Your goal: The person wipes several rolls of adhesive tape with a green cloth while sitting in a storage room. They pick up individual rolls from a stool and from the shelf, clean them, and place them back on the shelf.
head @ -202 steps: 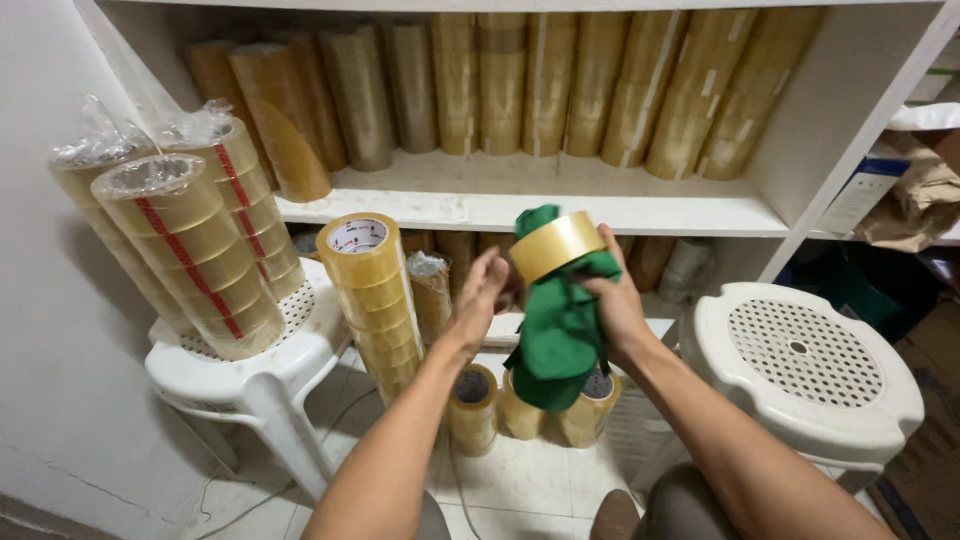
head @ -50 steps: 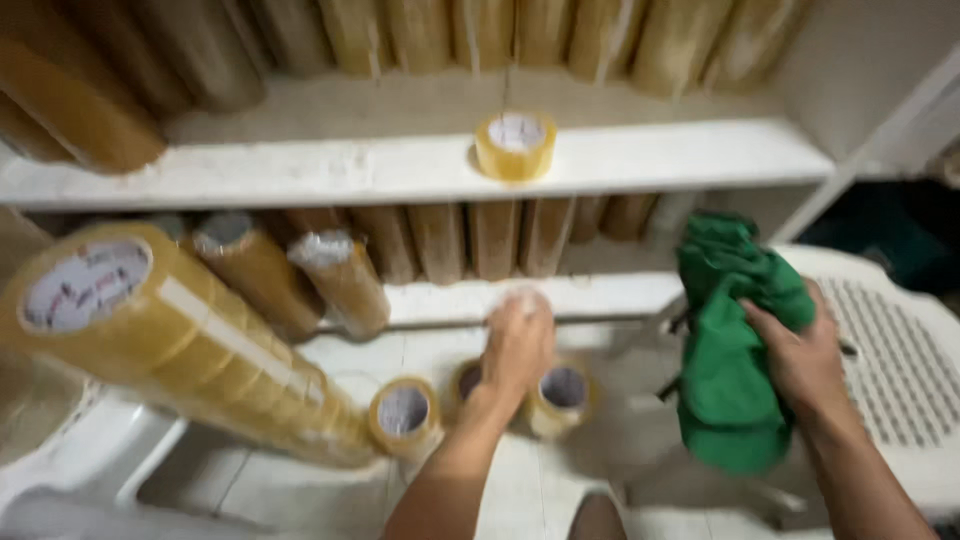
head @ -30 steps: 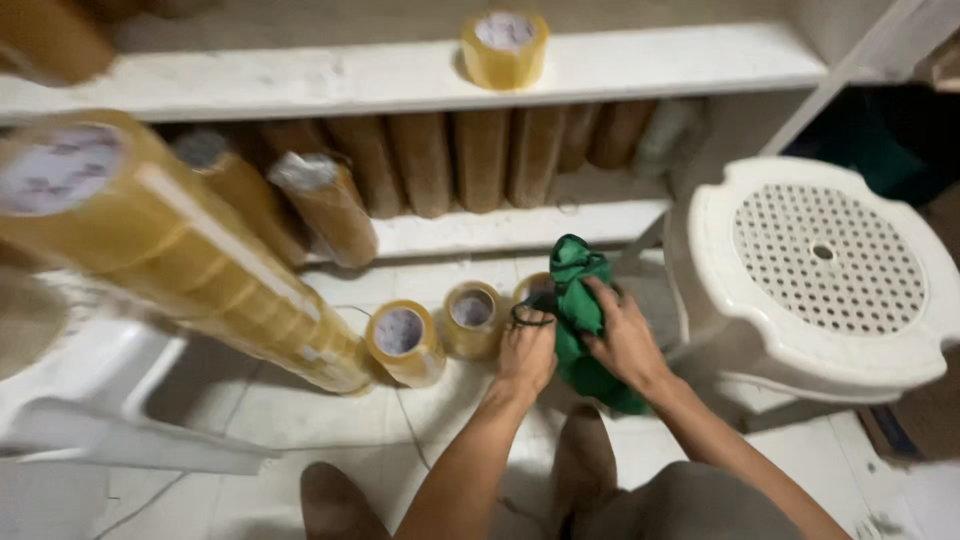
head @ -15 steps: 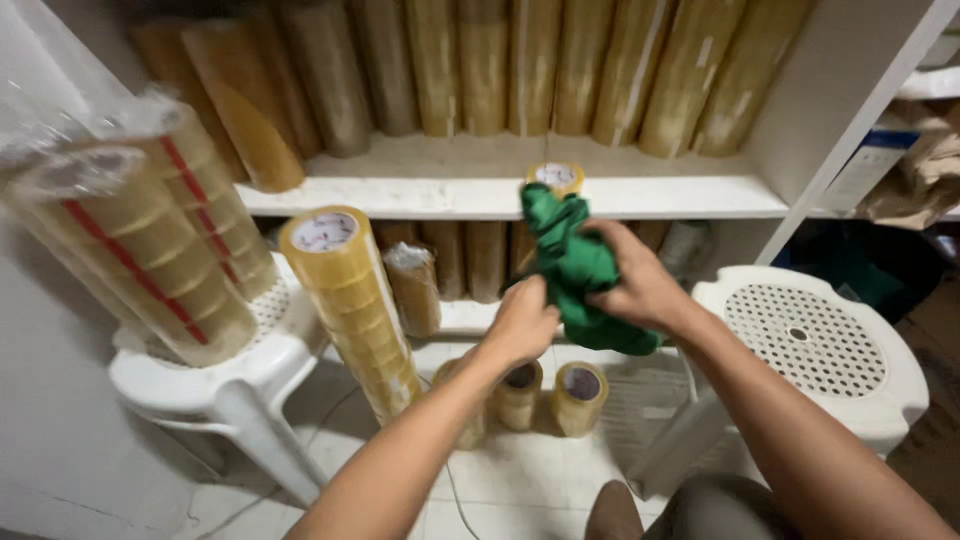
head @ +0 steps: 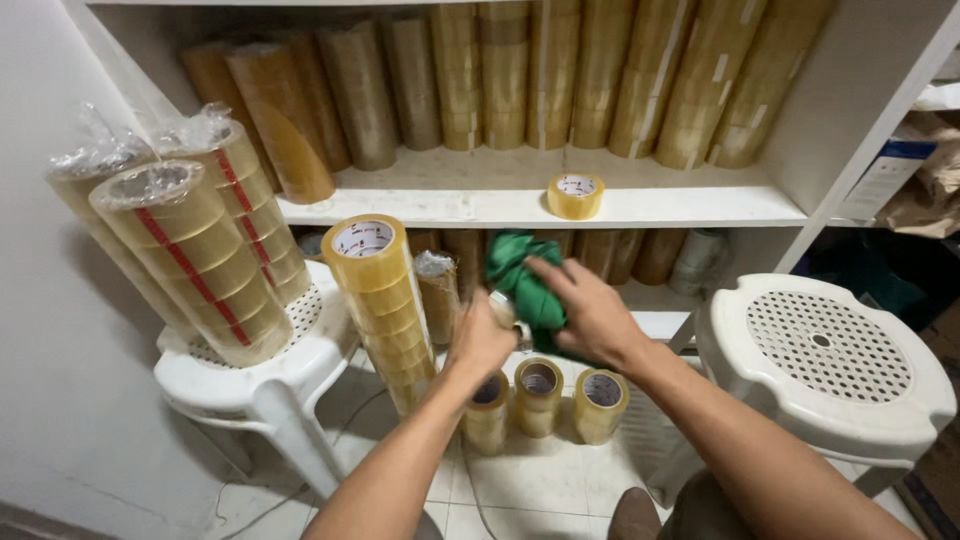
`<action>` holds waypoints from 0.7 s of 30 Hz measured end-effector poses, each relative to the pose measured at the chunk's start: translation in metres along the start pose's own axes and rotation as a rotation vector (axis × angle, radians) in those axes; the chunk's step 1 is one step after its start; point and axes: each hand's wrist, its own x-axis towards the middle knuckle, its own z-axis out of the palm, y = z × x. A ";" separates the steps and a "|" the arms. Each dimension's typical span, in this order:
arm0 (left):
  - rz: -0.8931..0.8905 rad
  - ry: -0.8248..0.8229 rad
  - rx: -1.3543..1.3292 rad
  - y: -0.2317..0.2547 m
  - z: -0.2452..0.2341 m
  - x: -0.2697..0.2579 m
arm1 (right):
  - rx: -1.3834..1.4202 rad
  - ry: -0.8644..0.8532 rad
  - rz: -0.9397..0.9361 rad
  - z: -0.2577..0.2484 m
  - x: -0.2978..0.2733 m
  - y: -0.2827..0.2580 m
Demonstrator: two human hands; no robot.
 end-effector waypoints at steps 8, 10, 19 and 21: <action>-0.002 0.141 0.004 0.009 -0.001 -0.009 | -0.001 -0.092 0.152 0.025 0.009 0.016; 0.076 0.109 -0.015 0.018 0.001 -0.018 | 0.045 -0.066 0.240 0.027 0.004 0.031; 0.241 0.219 0.072 0.005 0.004 -0.006 | 0.152 0.029 0.106 0.018 0.004 0.015; 0.234 0.200 0.056 0.009 0.007 -0.008 | 0.103 0.034 0.130 0.021 0.000 0.024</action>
